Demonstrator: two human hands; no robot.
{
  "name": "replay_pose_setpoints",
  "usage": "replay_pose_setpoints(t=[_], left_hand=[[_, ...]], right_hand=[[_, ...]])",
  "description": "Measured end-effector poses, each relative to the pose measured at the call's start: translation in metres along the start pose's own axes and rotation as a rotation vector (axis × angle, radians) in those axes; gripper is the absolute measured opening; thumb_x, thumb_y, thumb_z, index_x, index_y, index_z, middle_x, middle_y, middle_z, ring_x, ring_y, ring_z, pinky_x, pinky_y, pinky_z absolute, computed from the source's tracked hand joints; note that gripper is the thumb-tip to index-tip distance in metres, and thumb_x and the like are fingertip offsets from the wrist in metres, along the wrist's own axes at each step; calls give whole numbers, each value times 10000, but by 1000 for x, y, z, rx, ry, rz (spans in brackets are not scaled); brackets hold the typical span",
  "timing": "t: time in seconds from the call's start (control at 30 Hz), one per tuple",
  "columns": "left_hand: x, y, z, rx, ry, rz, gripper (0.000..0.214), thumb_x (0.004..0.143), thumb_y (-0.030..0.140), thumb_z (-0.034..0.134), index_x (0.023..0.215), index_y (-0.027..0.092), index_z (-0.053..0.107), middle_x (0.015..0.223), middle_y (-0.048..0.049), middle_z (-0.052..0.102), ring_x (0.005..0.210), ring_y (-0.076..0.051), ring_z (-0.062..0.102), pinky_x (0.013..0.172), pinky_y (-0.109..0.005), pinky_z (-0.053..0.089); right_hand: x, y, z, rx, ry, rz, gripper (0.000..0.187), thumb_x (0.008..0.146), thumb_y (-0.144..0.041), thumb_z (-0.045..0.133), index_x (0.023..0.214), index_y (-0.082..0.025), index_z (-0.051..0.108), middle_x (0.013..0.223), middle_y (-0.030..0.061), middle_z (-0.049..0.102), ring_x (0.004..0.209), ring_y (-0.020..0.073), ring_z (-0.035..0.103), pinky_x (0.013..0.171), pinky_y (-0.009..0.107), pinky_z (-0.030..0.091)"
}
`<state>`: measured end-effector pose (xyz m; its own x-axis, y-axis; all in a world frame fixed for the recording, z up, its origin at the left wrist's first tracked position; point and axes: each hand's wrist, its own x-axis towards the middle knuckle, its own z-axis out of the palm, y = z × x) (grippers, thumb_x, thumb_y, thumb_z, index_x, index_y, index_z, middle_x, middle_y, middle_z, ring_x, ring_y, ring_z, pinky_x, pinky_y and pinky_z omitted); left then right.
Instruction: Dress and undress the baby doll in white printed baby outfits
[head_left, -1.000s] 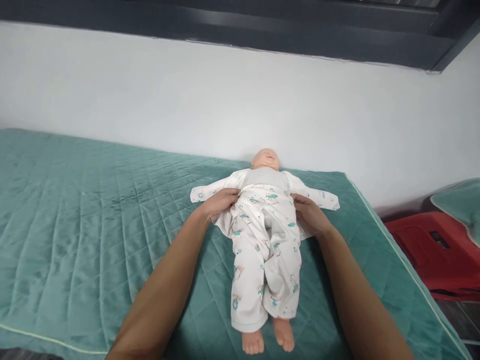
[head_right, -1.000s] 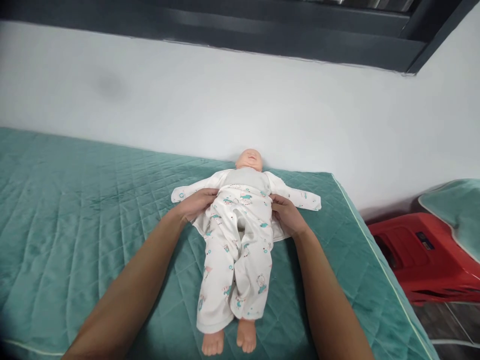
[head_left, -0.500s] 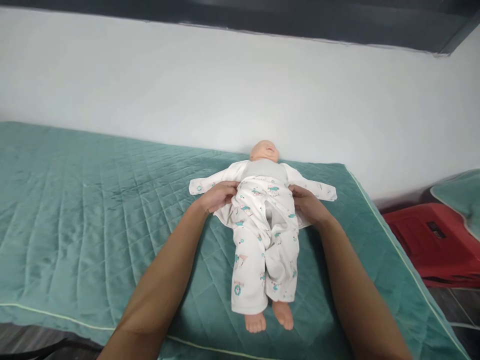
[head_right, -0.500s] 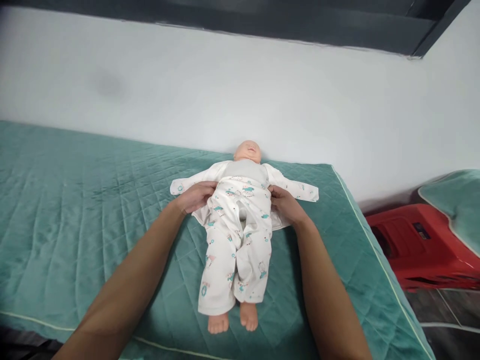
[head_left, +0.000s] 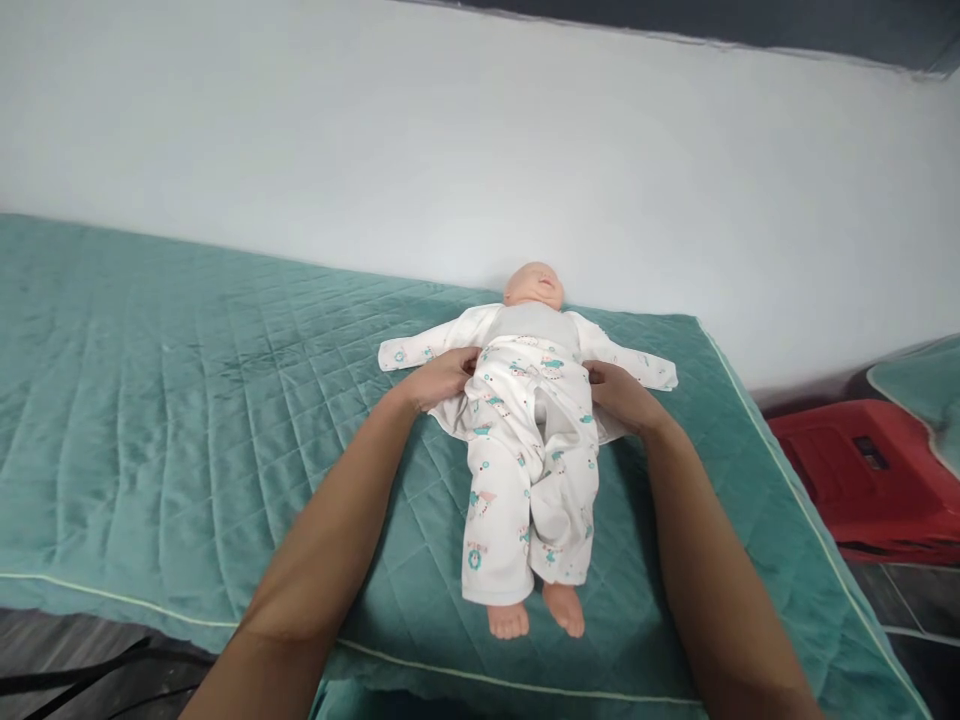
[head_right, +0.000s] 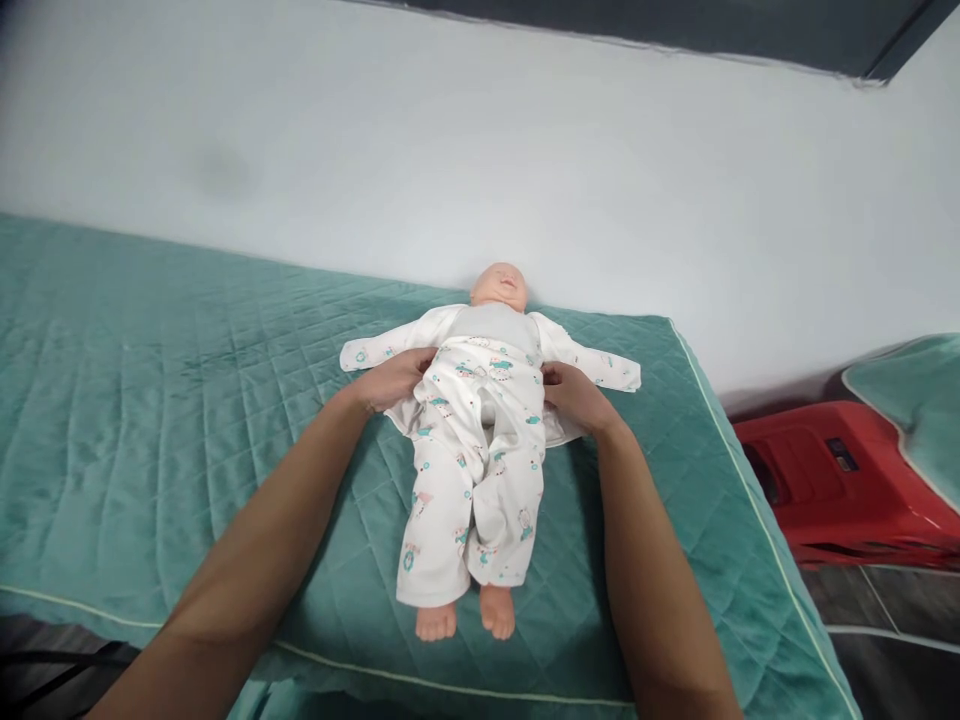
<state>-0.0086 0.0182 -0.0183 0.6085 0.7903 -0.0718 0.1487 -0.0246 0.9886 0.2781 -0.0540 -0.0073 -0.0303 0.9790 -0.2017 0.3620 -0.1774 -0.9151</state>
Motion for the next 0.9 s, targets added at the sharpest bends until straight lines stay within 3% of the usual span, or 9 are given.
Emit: replay_pose_setpoints(t=[0.2,0.33,0.53,0.7,0.9], left_hand=[[1,-2,5,21,189,-69,265,505,135,526,751,174,617,750,-11,638,736,-193,577,674,-292,450],[2,-1,9,101,295,-67,279,519,139,487,748,170,644,739,-20,643,731,-192,561,666,-292,425],[0,0,10,214,282,3,212,605,190,528,776,165,650,809,-36,692,824,-222,594,733,-302,441],[0,-2,10,296,267,34,200,680,239,566,833,155,665,898,-60,721,866,-238,619,758,-310,455],[6,-6,10,394,408,-41,230,674,175,565,860,148,697,912,-96,747,888,-258,641,789,-325,460]], right_hand=[[1,-1,5,-14,25,-9,200,663,-256,631,842,-193,692,717,28,692,758,226,614,661,318,490],[1,3,3,-82,37,-22,227,683,-262,606,870,-188,712,699,12,687,764,222,614,672,315,501],[0,1,3,-61,17,-24,246,689,-279,592,886,-189,709,730,-3,685,747,196,596,694,303,490],[-1,-5,4,-140,50,-32,169,680,-296,589,788,-190,664,724,-11,656,742,179,561,691,287,459],[3,-1,4,-278,100,-90,145,681,-309,540,708,-189,617,684,-14,609,719,170,512,672,285,398]])
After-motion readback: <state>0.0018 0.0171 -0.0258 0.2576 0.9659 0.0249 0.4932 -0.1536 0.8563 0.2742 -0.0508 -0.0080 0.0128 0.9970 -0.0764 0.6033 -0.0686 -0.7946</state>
